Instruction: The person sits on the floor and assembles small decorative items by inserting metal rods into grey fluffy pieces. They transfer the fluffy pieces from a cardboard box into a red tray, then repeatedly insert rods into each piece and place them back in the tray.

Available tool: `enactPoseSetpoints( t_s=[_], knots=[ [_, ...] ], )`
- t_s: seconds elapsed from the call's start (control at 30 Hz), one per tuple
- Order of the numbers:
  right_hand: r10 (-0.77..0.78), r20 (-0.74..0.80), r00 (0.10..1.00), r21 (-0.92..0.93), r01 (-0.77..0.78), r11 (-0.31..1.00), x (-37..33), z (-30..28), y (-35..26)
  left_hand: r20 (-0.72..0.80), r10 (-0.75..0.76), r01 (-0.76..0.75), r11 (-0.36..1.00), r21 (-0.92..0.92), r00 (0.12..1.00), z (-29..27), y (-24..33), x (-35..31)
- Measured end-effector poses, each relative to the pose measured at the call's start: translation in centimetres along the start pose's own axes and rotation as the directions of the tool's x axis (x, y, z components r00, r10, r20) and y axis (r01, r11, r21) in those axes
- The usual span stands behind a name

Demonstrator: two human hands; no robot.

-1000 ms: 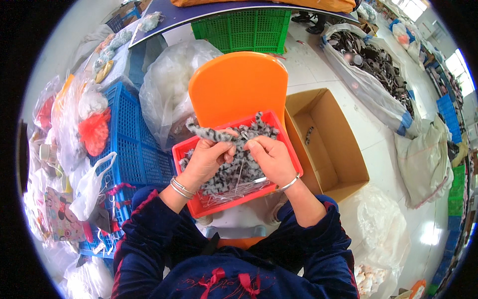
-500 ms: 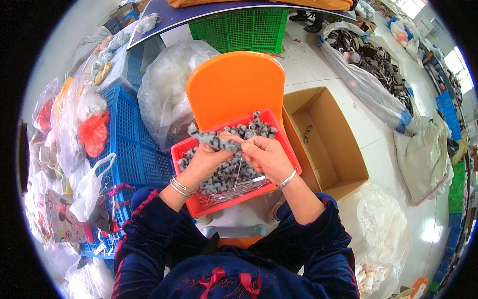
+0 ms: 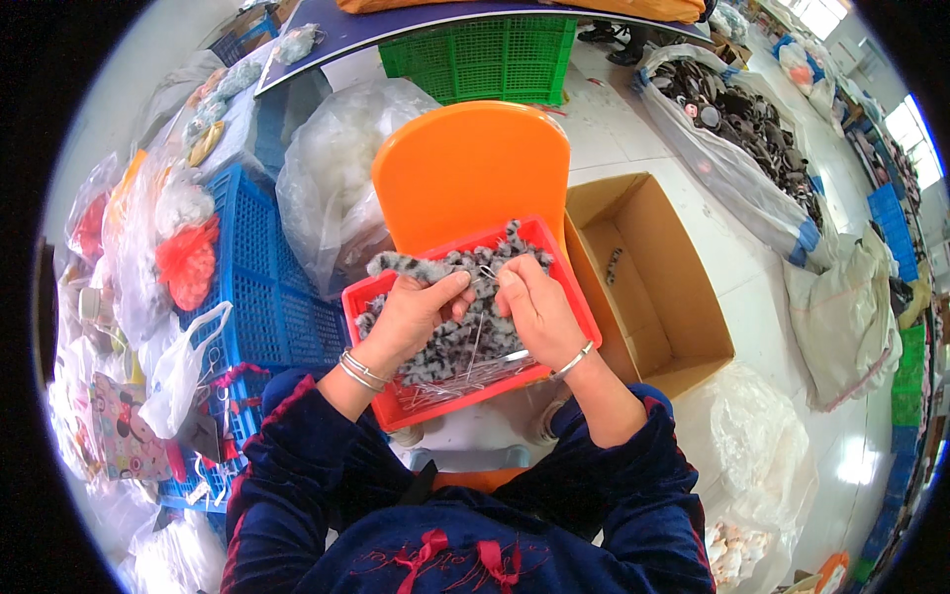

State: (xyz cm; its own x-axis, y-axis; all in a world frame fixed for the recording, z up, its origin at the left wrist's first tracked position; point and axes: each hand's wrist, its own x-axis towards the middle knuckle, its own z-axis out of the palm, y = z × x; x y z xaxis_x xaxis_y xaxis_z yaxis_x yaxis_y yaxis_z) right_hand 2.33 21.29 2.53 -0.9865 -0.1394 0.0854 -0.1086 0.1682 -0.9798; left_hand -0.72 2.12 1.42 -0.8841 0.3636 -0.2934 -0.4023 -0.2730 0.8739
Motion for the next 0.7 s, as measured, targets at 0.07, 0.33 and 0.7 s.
enactPoseSetpoints(
  t_s=[0.07, 0.33, 0.7],
  knots=[
    [-0.054, -0.005, 0.999, -0.063, 0.054, 0.997, 0.1, 0.0, 0.6, -0.020, 0.022, -0.023, 0.999, -0.036, 1.000, 0.0, 0.1, 0.0],
    [-0.070, -0.065, 0.995, -0.107, 0.063, 0.992, -0.1, 0.6, 0.1, -0.011, 0.077, -0.078, 0.988, -0.135, 0.997, -0.1, 0.0, 0.0],
    [-0.145, -0.070, 0.987, -0.243, 0.124, 0.962, -0.2, 0.2, -0.6, 0.006, 0.080, -0.080, 0.997, 0.022, 0.997, -0.1, 0.3, -0.2]
  ],
)
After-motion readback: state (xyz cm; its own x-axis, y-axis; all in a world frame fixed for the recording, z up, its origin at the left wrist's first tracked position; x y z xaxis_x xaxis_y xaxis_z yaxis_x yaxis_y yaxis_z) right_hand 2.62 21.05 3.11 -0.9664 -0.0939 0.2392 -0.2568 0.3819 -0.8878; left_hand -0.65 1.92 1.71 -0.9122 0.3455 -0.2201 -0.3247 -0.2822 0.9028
